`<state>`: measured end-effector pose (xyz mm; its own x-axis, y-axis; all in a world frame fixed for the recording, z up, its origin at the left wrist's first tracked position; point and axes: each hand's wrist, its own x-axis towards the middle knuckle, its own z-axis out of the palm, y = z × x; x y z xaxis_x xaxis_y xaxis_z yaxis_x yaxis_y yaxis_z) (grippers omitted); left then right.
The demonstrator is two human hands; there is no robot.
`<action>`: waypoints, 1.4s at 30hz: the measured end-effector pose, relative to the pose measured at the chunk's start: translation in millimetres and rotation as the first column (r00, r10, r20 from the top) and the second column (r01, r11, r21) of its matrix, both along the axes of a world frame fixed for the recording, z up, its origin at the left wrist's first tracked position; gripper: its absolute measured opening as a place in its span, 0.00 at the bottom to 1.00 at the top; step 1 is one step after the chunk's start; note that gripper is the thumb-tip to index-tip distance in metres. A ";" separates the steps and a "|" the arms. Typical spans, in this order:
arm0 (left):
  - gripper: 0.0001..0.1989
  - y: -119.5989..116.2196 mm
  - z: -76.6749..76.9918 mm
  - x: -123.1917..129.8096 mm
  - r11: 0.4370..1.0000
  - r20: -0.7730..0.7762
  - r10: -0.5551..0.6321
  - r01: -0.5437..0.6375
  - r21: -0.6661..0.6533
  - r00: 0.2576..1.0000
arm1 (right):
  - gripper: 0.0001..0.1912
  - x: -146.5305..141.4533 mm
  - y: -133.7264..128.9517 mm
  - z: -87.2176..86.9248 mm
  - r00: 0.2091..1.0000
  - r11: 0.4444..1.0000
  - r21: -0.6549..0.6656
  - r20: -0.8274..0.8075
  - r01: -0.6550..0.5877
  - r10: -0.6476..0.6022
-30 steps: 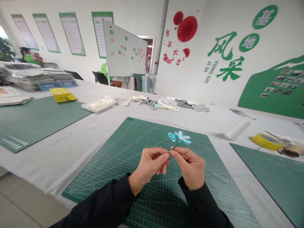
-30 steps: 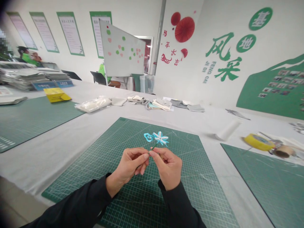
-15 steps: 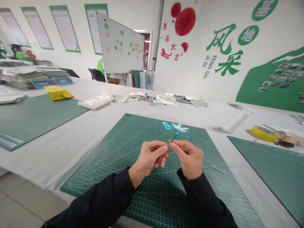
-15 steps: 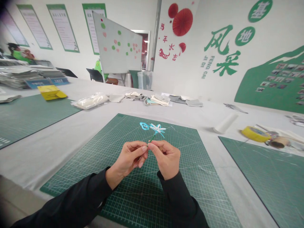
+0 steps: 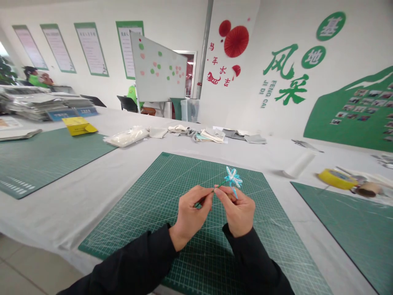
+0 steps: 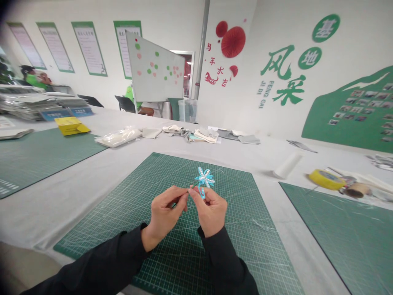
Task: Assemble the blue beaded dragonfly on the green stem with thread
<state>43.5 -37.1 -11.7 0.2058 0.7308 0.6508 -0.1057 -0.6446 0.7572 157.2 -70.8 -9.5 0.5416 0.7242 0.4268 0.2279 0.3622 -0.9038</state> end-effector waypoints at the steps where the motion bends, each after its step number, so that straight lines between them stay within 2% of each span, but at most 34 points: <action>1: 0.06 -0.4 -1.1 0.3 0.995 -0.011 0.057 -0.056 0.079 0.998 | 0.08 -1.1 -0.3 -0.2 1.000 1.000 0.008 -0.010 0.001 -0.001; 4: 0.08 -0.5 -4.1 1.7 0.958 0.006 0.150 -0.147 0.247 0.989 | 0.07 -4.3 -0.8 -0.5 0.999 0.999 0.034 -0.043 0.010 -0.009; 7: 0.10 0.1 -5.1 1.8 0.943 0.020 0.155 -0.154 0.293 0.988 | 0.06 -5.7 -1.4 -0.1 0.998 0.999 0.050 -0.057 0.010 -0.007; 9: 0.09 0.6 -3.7 0.3 0.963 0.023 0.113 -0.115 0.243 0.993 | 0.05 -5.2 -2.3 0.7 0.999 0.999 0.053 -0.050 0.009 -0.006; 10: 0.08 1.0 -2.5 -0.8 0.983 0.024 0.058 -0.062 0.173 0.998 | 0.05 -4.5 -2.9 1.2 0.999 0.998 0.056 -0.045 0.005 -0.003; 12: 0.06 2.7 0.2 -3.2 0.990 0.066 -0.123 0.128 -0.066 0.990 | 0.04 -2.5 -3.6 2.0 0.999 0.998 0.067 -0.035 -0.002 0.004; 13: 0.06 4.1 1.5 -4.4 0.942 0.115 -0.241 0.261 -0.213 0.964 | 0.04 -1.2 -3.7 2.1 0.999 0.998 0.070 -0.030 -0.010 0.012; 14: 0.07 6.0 2.5 -5.4 0.858 0.192 -0.341 0.388 -0.337 0.920 | 0.04 0.2 -3.6 1.9 0.999 0.997 0.068 -0.028 -0.021 0.023; 15: 0.08 8.1 3.0 -6.4 0.748 0.280 -0.421 0.505 -0.431 0.863 | 0.03 1.5 -3.3 1.4 0.999 0.997 0.065 -0.028 -0.038 0.039; 17: 0.11 13.0 3.0 -8.1 0.532 0.426 -0.513 0.665 -0.523 0.745 | 0.03 3.7 -2.5 -0.3 0.995 0.994 0.060 -0.036 -0.087 0.089; 18: 0.11 15.2 2.6 -8.8 0.450 0.477 -0.534 0.713 -0.538 0.698 | 0.03 4.5 -2.1 -1.3 0.992 0.991 0.064 -0.045 -0.115 0.118; 19: 0.10 17.1 2.1 -9.4 0.390 0.517 -0.544 0.744 -0.542 0.661 | 0.02 5.1 -1.9 -2.3 0.988 0.987 0.073 -0.054 -0.140 0.144; 21: 0.09 19.2 1.1 -10.2 0.332 0.559 -0.548 0.776 -0.537 0.622 | 0.03 5.6 -2.0 -3.9 0.982 0.981 0.094 -0.064 -0.172 0.179; 24: 0.09 18.6 0.8 -10.2 0.328 0.581 -0.536 0.785 -0.526 0.613 | 0.04 5.2 -2.6 -4.2 0.981 0.977 0.118 -0.056 -0.179 0.187; 35: 0.09 13.5 1.5 -11.1 0.409 0.549 -0.515 0.751 -0.518 0.659 | 0.05 0.4 -4.6 4.5 0.995 0.987 0.123 0.018 -0.101 0.099; 42: 0.08 11.7 2.5 -10.6 0.508 0.504 -0.482 0.698 -0.505 0.716 | 0.03 -2.0 -6.0 8.7 0.997 0.994 0.082 0.035 -0.075 0.072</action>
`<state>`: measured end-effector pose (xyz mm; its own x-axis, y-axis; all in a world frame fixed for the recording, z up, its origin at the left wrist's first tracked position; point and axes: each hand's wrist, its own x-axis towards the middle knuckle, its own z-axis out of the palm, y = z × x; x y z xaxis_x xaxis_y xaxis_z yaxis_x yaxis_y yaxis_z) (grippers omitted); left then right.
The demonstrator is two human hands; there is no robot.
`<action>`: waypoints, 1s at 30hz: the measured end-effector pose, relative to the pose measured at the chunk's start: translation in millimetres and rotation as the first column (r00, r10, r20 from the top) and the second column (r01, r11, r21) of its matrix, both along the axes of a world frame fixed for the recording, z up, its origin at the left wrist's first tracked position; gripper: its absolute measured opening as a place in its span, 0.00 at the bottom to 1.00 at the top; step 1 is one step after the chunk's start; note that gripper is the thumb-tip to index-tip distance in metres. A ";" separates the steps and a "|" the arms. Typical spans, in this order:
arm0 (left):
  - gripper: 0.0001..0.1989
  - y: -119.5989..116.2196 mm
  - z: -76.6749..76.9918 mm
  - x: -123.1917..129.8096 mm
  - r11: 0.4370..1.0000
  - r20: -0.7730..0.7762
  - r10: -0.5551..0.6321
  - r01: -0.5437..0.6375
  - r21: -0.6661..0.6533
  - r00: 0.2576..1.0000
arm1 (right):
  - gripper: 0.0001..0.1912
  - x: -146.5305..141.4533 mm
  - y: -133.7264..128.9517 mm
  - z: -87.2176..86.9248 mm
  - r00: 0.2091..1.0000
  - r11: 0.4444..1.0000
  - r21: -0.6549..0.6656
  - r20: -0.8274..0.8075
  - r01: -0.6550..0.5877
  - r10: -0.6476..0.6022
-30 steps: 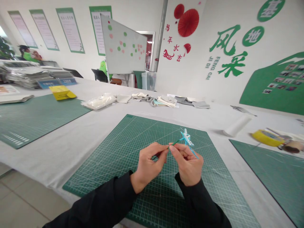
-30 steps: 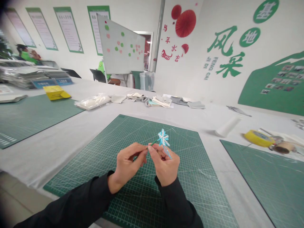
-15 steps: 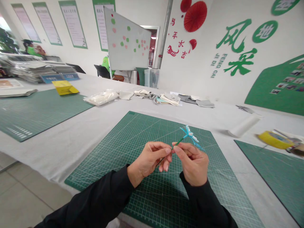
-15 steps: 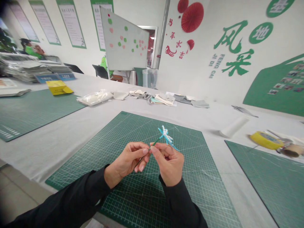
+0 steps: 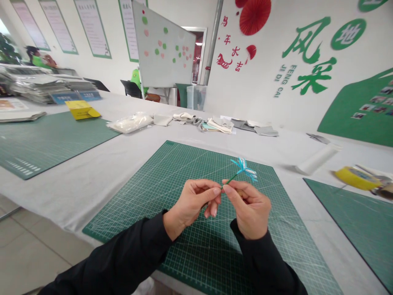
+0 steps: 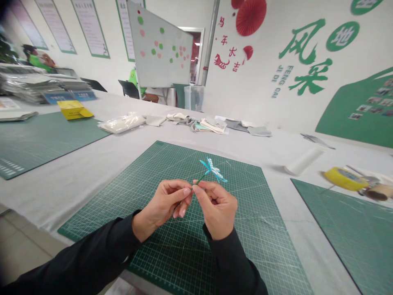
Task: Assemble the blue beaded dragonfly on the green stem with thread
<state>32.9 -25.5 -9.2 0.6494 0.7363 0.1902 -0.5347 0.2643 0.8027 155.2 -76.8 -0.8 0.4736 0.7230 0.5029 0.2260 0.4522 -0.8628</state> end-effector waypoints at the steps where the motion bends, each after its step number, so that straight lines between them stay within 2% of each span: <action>1: 0.08 -0.1 0.4 0.1 1.000 -0.008 0.011 -0.011 0.010 1.000 | 0.03 -0.3 -0.2 0.3 1.000 1.000 -0.005 0.001 0.007 -0.007; 9: 0.09 -0.6 2.2 0.3 0.989 -0.081 0.108 -0.099 0.110 0.991 | 0.04 -0.6 -1.0 -0.5 0.997 0.997 -0.046 0.043 0.064 -0.062; 15: 0.10 -3.1 3.1 1.5 0.956 -0.085 0.217 -0.194 0.220 0.973 | 0.05 -1.1 -2.0 -0.5 0.996 0.995 -0.065 0.051 0.076 -0.072; 22: 0.09 -5.6 2.7 0.9 0.918 -0.127 0.303 -0.254 0.305 0.944 | 0.04 -3.2 -0.8 0.0 0.996 0.995 -0.051 0.030 0.086 -0.084; 30: 0.06 -9.3 5.9 0.5 0.816 -0.119 0.443 -0.344 0.464 0.889 | 0.04 -2.6 -1.1 -1.5 0.998 0.997 -0.053 0.027 0.063 -0.062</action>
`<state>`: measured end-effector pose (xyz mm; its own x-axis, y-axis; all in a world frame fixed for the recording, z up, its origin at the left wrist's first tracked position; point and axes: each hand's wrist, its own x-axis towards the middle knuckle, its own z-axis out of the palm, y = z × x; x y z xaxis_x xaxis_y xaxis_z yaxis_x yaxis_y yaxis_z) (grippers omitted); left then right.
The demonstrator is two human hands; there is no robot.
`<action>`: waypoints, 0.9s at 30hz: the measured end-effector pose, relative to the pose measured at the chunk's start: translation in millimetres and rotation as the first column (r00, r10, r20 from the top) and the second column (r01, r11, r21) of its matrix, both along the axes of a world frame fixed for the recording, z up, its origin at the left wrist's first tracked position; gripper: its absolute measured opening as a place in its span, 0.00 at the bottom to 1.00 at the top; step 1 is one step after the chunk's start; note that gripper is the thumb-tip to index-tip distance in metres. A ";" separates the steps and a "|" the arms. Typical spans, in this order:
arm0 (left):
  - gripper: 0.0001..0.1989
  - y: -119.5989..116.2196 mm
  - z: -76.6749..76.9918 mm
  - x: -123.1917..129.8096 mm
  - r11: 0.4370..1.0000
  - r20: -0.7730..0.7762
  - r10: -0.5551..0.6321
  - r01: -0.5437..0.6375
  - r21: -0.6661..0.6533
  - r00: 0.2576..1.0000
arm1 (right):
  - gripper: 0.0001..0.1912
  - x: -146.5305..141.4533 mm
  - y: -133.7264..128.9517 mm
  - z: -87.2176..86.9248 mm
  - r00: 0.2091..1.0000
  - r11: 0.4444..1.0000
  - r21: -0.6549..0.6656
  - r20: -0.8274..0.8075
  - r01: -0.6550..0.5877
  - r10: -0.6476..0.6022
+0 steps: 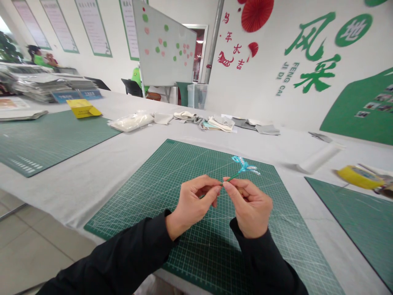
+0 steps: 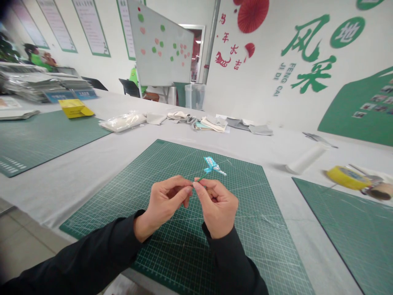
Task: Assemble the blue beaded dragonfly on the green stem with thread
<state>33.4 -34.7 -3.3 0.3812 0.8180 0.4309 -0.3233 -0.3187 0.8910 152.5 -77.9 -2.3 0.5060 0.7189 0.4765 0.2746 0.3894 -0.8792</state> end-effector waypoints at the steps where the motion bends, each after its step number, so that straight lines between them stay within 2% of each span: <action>1: 0.06 -0.9 0.4 -0.3 0.999 -0.016 0.021 -0.021 0.024 1.000 | 0.04 0.0 -0.2 0.1 1.000 1.000 -0.001 0.001 -0.003 0.003; 7: 0.06 -4.4 -3.2 -2.7 0.960 -0.083 0.194 -0.172 0.222 0.977 | 0.03 -1.3 -2.0 2.8 1.000 1.000 -0.001 -0.001 -0.031 0.031; 11: 0.06 -5.9 -5.7 -2.6 0.945 -0.078 0.217 -0.190 0.267 0.973 | 0.03 0.0 -1.9 3.5 0.997 0.997 0.015 -0.016 -0.075 0.075; 14: 0.06 -5.4 -3.7 -0.8 0.978 -0.033 0.131 -0.124 0.169 0.991 | 0.03 2.8 -1.3 3.1 0.992 0.993 0.037 -0.037 -0.116 0.118; 16: 0.05 -2.2 -1.9 0.1 1.000 0.039 -0.019 0.019 0.020 0.999 | 0.04 4.2 -1.2 3.8 0.989 0.989 0.052 -0.042 -0.140 0.143; 17: 0.06 0.5 -1.4 0.3 0.991 0.086 -0.115 0.121 -0.065 0.990 | 0.04 4.5 -1.2 4.6 0.987 0.987 0.059 -0.043 -0.150 0.152; 19: 0.09 7.2 -1.9 -0.3 0.915 0.187 -0.309 0.345 -0.207 0.932 | 0.04 4.5 -1.3 6.9 0.983 0.983 0.064 -0.046 -0.174 0.177; 22: 0.11 16.6 -5.1 -2.9 0.730 0.307 -0.481 0.569 -0.379 0.822 | 0.04 4.3 -1.7 9.5 0.969 0.970 0.055 -0.052 -0.239 0.242; 24: 0.11 19.9 -7.1 -4.7 0.662 0.338 -0.517 0.618 -0.424 0.786 | 0.05 5.2 -1.9 9.3 0.957 0.958 0.042 -0.050 -0.283 0.285; 27: 0.11 20.0 -7.4 -6.1 0.646 0.339 -0.518 0.619 -0.446 0.785 | 0.05 7.5 -2.2 6.8 0.951 0.952 0.033 -0.045 -0.304 0.305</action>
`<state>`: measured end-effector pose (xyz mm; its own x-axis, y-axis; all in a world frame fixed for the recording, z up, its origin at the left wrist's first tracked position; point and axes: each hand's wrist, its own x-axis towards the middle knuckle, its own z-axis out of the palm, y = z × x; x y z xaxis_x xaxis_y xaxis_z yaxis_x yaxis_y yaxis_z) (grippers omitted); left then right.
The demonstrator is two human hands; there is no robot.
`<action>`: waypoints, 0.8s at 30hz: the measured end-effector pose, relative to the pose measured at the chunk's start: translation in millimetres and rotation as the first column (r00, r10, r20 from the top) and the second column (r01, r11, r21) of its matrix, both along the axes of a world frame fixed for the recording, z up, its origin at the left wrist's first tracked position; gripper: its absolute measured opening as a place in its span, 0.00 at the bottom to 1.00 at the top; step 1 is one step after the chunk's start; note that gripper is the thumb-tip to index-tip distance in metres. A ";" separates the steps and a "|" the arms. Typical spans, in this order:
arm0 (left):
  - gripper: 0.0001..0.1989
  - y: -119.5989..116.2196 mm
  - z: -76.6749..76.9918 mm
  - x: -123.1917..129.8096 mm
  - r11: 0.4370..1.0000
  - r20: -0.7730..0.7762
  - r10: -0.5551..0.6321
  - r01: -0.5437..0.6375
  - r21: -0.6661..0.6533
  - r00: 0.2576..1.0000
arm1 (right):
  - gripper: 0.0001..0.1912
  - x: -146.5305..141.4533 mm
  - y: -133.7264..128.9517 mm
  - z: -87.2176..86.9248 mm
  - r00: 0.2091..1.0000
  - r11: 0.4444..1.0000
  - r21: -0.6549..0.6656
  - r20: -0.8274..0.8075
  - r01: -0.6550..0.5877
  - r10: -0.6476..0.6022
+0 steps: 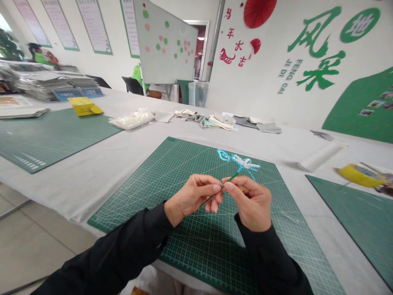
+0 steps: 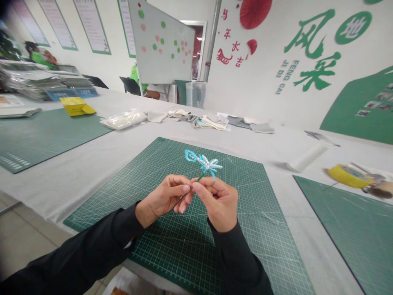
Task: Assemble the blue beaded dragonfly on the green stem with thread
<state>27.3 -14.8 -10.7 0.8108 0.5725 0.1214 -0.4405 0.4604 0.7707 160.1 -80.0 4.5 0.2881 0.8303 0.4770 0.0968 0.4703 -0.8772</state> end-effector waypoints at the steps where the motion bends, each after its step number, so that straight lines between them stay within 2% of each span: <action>1: 0.11 -0.7 0.4 0.0 1.000 -0.005 0.008 -0.008 -0.004 1.000 | 0.04 0.7 0.0 -1.0 1.000 1.000 -0.001 0.002 0.007 -0.007; 6: 0.10 -3.0 0.9 2.0 0.996 -0.010 0.089 -0.089 -0.004 0.996 | 0.02 1.5 0.9 -3.7 0.997 0.997 -0.013 0.020 0.075 -0.075; 11: 0.08 -3.5 -1.6 4.8 0.979 -0.017 0.192 -0.191 0.064 0.981 | 0.02 1.8 2.8 -4.3 0.985 0.986 -0.039 0.057 0.164 -0.161; 16: 0.09 -5.5 0.2 6.5 0.960 -0.034 0.256 -0.250 0.123 0.966 | 0.04 0.9 3.5 -5.6 0.978 0.979 -0.032 0.064 0.199 -0.197; 20: 0.09 -7.9 1.4 8.0 0.927 -0.023 0.336 -0.326 0.186 0.942 | 0.04 -2.3 2.8 -4.7 0.970 0.972 -0.021 0.072 0.232 -0.230; 24: 0.09 -10.0 1.2 9.3 0.865 0.029 0.424 -0.414 0.283 0.905 | 0.05 -4.7 2.4 -3.3 0.959 0.963 -0.013 0.095 0.268 -0.265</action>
